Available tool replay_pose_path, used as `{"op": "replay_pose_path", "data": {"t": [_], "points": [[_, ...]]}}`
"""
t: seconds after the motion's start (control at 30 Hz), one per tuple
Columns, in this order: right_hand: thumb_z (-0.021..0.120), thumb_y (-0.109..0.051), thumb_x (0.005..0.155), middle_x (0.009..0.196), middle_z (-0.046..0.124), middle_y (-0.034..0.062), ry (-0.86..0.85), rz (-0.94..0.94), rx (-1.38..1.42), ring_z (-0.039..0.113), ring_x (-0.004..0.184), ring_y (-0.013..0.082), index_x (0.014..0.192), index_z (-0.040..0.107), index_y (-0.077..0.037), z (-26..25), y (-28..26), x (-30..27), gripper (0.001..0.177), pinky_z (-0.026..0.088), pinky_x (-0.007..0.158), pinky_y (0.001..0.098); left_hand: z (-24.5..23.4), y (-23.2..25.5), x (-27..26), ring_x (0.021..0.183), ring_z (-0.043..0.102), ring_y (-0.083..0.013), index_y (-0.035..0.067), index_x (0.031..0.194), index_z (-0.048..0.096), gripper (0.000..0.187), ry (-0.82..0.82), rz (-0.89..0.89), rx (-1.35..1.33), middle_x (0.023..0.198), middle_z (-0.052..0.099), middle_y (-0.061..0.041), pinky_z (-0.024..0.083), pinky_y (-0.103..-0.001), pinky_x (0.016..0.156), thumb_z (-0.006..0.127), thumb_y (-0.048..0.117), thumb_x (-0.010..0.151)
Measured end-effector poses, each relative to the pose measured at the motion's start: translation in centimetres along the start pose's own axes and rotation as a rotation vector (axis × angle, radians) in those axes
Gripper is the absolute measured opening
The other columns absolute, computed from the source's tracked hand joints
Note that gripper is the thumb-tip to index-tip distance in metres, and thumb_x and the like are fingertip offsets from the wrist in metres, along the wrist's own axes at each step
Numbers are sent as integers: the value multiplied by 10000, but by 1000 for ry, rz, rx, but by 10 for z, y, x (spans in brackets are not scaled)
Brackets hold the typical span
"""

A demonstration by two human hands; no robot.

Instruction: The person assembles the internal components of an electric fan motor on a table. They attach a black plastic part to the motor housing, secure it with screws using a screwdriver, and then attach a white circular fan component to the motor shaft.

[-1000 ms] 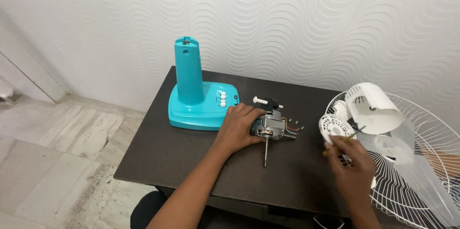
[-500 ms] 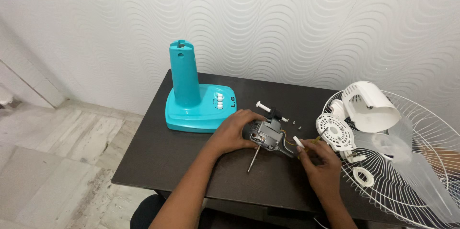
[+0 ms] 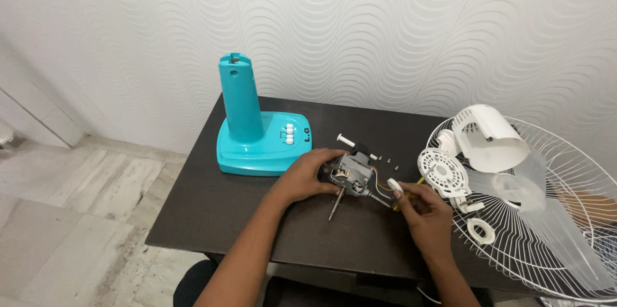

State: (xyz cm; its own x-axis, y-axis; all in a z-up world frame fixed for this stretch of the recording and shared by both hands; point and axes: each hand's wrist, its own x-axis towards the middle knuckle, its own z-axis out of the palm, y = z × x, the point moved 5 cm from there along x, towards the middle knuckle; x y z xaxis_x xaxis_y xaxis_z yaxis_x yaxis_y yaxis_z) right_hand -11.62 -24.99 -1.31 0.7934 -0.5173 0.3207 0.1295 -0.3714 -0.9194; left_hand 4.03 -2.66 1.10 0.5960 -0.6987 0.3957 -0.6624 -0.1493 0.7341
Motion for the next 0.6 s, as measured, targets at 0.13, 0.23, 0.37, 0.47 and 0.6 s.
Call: {"op": "replay_pose_path", "data": {"t": [0.13, 0.23, 0.37, 0.47, 0.6], "points": [[751, -25, 885, 964, 722, 80, 8, -9, 37, 700, 775, 99, 1106, 761, 6, 0, 4, 3, 223, 562, 656, 219, -1, -10, 3, 1073, 678, -227, 132, 1397, 608, 788, -111, -85, -129, 1258, 699, -80, 554, -348, 935, 849, 85, 649], [750, -10, 884, 970, 723, 85, 14, -20, 77, 702, 794, 103, 1103, 760, 19, 0, 8, 2, 221, 562, 670, 222, -6, -9, 9, 1134, 685, -223, 133, 1464, 565, 722, -86, -91, -244, 1308, 683, -101, 562, -339, 970, 644, 6, 758], [753, -4, 882, 966, 740, 100, 27, 1, 84, 715, 820, 108, 1115, 752, 29, -2, 11, 5, 236, 586, 722, 215, -5, 0, 21, 1088, 717, -264, 82, 1485, 491, 665, 137, -340, -188, 1221, 714, -171, 574, -374, 926, 638, 277, 867], [751, 6, 881, 983, 736, 120, 26, -2, 103, 727, 843, 128, 1119, 753, 34, -4, 10, 4, 240, 596, 742, 229, 9, 24, 26, 1158, 672, -330, 32, 1487, 452, 887, 162, -412, 25, 1256, 669, -227, 539, -431, 976, 749, 531, 816], [743, 6, 877, 998, 752, 123, 47, 18, 52, 755, 872, 140, 1094, 747, 23, -5, 6, 3, 217, 631, 748, 242, 23, 52, 33, 1216, 586, -425, 22, 1495, 420, 1138, 124, -371, 274, 1354, 573, -256, 509, -492, 985, 878, 617, 638]]}}
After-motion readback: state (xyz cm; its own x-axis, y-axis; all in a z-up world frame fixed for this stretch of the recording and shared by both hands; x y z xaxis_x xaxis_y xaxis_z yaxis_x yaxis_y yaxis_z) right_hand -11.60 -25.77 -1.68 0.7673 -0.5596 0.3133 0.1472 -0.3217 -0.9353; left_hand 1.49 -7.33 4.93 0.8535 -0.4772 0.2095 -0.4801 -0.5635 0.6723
